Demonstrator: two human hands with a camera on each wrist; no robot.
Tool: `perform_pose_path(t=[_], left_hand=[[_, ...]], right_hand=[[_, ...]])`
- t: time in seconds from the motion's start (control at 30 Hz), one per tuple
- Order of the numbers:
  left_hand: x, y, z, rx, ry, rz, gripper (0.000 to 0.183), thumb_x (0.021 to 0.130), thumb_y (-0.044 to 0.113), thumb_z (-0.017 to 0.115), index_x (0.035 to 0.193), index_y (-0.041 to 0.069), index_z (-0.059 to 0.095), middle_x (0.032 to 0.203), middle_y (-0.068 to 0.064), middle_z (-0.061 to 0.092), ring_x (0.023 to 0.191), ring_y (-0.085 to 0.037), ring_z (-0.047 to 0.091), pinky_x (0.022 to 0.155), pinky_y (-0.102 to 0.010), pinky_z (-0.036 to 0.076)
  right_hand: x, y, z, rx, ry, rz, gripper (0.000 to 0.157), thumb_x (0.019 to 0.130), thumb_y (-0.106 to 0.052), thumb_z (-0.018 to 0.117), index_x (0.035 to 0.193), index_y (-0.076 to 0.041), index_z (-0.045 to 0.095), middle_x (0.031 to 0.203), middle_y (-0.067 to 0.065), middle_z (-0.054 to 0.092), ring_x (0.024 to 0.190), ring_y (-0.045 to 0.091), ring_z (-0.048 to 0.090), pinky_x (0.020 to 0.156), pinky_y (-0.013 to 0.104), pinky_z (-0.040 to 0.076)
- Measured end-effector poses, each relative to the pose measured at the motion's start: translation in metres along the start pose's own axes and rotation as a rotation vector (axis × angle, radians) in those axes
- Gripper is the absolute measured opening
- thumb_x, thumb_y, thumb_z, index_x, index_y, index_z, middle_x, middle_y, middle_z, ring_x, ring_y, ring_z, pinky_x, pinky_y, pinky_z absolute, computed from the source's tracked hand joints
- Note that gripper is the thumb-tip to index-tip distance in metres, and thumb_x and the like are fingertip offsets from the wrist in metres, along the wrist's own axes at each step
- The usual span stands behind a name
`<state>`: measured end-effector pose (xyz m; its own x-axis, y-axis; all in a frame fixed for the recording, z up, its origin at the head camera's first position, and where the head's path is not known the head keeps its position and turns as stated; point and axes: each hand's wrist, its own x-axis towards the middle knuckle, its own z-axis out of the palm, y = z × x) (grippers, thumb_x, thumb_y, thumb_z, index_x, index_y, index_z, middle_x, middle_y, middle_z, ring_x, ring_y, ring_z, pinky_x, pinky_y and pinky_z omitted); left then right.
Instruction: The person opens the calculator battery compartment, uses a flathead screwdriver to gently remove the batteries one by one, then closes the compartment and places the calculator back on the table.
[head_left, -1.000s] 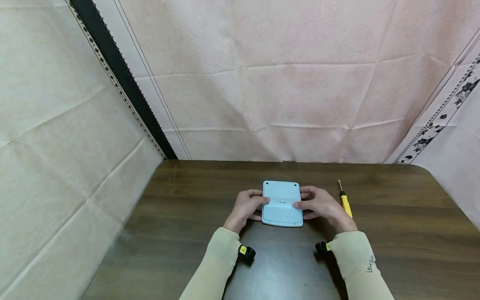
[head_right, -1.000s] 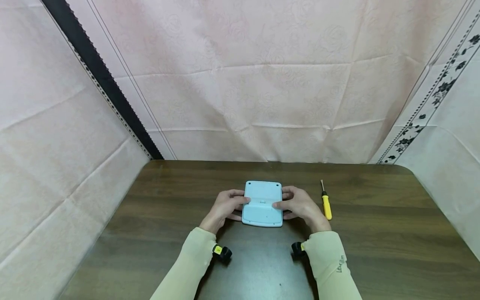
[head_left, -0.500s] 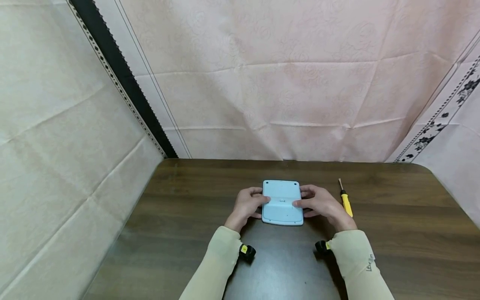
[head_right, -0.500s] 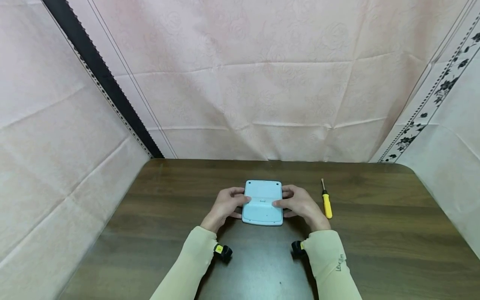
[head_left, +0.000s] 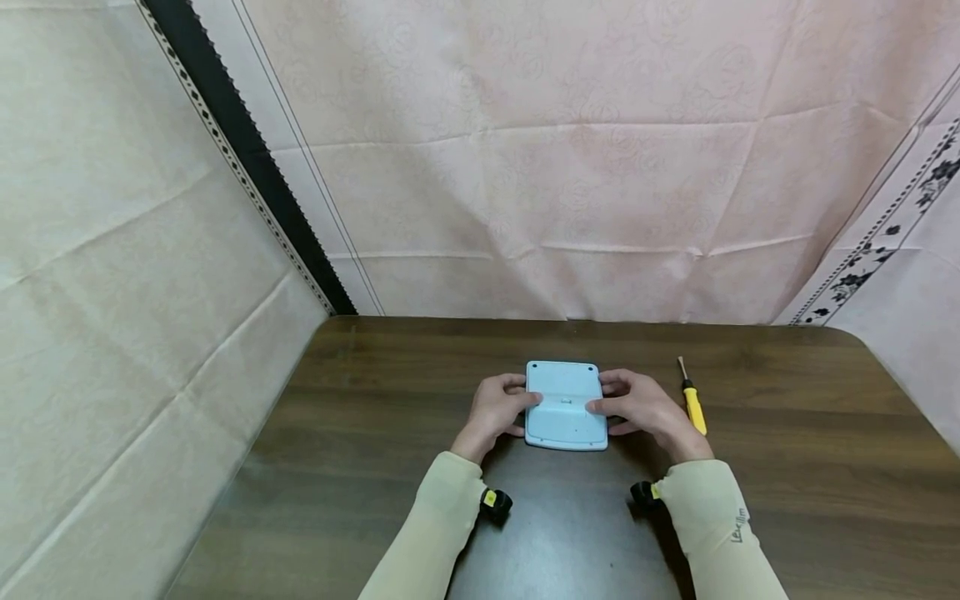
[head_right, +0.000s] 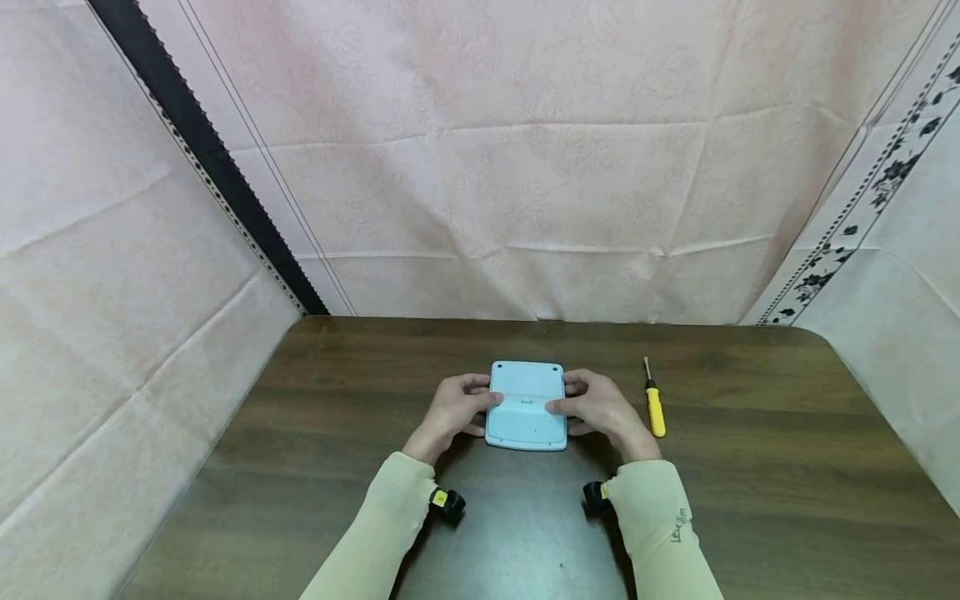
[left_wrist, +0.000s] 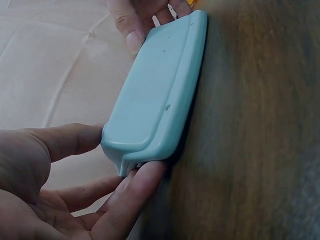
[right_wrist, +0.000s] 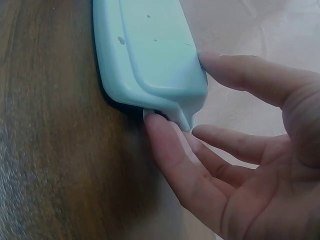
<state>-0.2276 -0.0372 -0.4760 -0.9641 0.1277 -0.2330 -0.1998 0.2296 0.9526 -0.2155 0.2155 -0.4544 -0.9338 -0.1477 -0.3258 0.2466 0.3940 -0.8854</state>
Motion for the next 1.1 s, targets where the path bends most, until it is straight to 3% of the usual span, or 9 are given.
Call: perform_pose_path(t=[0.4, 0.8, 0.93, 1.1], left_hand=[[-0.002, 0.002, -0.004, -0.008, -0.004, -0.004, 0.046, 0.099, 0.019, 0.078, 0.14, 0.001, 0.066, 0.114, -0.009, 0.072, 0.098, -0.022, 0.071, 0.066, -0.036, 0.064], [0.0, 0.006, -0.005, 0.008, 0.012, 0.01, 0.042, 0.098, 0.018, 0.079, 0.134, 0.001, 0.069, 0.113, -0.01, 0.069, 0.099, -0.024, 0.069, 0.073, -0.038, 0.064], [-0.001, 0.008, -0.006, 0.087, 0.037, 0.054, 0.042, 0.098, 0.021, 0.08, 0.134, 0.003, 0.069, 0.119, -0.009, 0.07, 0.106, -0.025, 0.067, 0.085, -0.041, 0.062], [-0.001, 0.009, -0.007, 0.249, 0.035, 0.163, 0.045, 0.099, 0.024, 0.078, 0.139, 0.006, 0.067, 0.132, -0.012, 0.069, 0.12, -0.029, 0.064, 0.1, -0.047, 0.056]], right_hand=[[0.002, 0.0, 0.001, -0.029, 0.016, -0.01, 0.067, 0.097, -0.016, 0.081, 0.15, 0.008, 0.047, 0.138, 0.03, 0.055, 0.105, 0.035, 0.067, 0.082, 0.046, 0.064], [-0.002, -0.005, 0.001, -0.131, 0.06, -0.036, 0.064, 0.097, -0.02, 0.081, 0.147, 0.006, 0.052, 0.135, 0.028, 0.058, 0.109, 0.035, 0.064, 0.091, 0.047, 0.061], [-0.004, -0.008, 0.001, -0.215, 0.109, -0.096, 0.059, 0.098, -0.024, 0.079, 0.145, 0.003, 0.056, 0.139, 0.026, 0.06, 0.119, 0.039, 0.06, 0.101, 0.054, 0.054], [-0.005, -0.011, 0.004, -0.297, 0.142, -0.216, 0.051, 0.101, -0.025, 0.076, 0.144, -0.003, 0.061, 0.144, 0.023, 0.06, 0.129, 0.042, 0.058, 0.105, 0.058, 0.051]])
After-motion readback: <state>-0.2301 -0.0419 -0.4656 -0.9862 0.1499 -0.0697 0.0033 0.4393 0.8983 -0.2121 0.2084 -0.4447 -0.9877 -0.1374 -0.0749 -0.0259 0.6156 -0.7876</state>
